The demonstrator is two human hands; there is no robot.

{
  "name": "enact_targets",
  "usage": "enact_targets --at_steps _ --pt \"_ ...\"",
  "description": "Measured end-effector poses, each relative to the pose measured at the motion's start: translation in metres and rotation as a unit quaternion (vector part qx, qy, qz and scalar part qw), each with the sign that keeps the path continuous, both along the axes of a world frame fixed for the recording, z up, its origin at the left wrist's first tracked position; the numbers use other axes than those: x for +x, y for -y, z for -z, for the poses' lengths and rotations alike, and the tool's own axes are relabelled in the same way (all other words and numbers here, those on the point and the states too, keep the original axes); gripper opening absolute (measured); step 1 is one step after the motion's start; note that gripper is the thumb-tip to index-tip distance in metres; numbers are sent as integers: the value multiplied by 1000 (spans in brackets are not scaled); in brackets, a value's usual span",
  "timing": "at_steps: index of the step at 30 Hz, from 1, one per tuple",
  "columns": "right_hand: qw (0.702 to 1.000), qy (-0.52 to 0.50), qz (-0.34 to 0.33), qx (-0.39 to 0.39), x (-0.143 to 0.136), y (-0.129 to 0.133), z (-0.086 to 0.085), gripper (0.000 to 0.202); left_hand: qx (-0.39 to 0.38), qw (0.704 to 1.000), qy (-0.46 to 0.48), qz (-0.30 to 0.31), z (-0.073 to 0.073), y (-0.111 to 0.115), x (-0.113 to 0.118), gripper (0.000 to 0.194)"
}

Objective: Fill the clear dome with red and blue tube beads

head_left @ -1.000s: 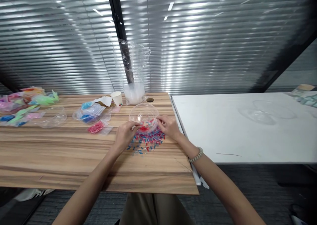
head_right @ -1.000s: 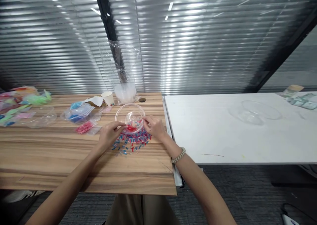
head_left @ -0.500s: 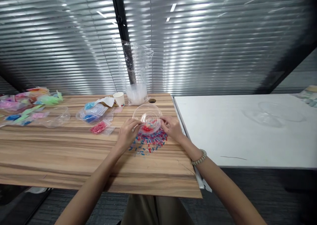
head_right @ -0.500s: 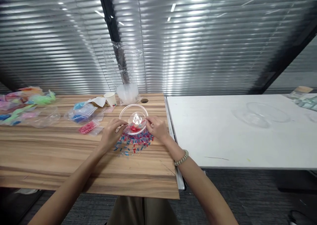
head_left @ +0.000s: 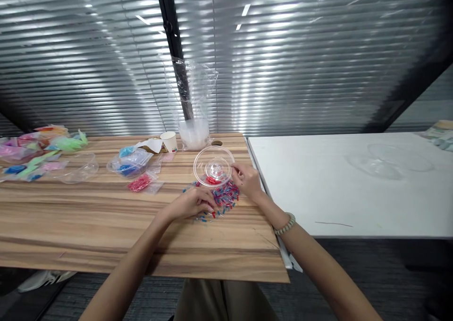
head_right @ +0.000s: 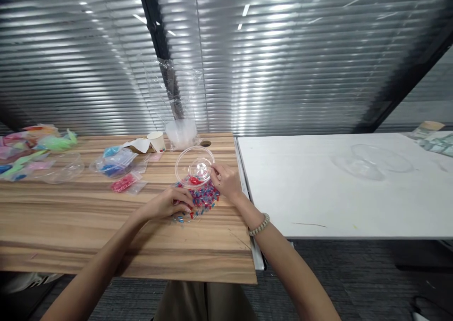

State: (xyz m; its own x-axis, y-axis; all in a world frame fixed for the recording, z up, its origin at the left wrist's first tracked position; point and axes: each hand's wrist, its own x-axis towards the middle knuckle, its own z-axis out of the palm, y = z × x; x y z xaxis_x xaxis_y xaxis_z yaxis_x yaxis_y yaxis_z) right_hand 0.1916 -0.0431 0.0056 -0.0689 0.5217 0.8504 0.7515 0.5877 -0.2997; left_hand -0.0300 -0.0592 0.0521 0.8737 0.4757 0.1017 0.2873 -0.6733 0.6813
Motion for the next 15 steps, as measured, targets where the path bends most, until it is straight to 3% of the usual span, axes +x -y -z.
enact_targets --at_steps 15 --pt "1000 5 -2 7 -1 1 -2 15 -19 999 -47 -7 11 1 3 11"
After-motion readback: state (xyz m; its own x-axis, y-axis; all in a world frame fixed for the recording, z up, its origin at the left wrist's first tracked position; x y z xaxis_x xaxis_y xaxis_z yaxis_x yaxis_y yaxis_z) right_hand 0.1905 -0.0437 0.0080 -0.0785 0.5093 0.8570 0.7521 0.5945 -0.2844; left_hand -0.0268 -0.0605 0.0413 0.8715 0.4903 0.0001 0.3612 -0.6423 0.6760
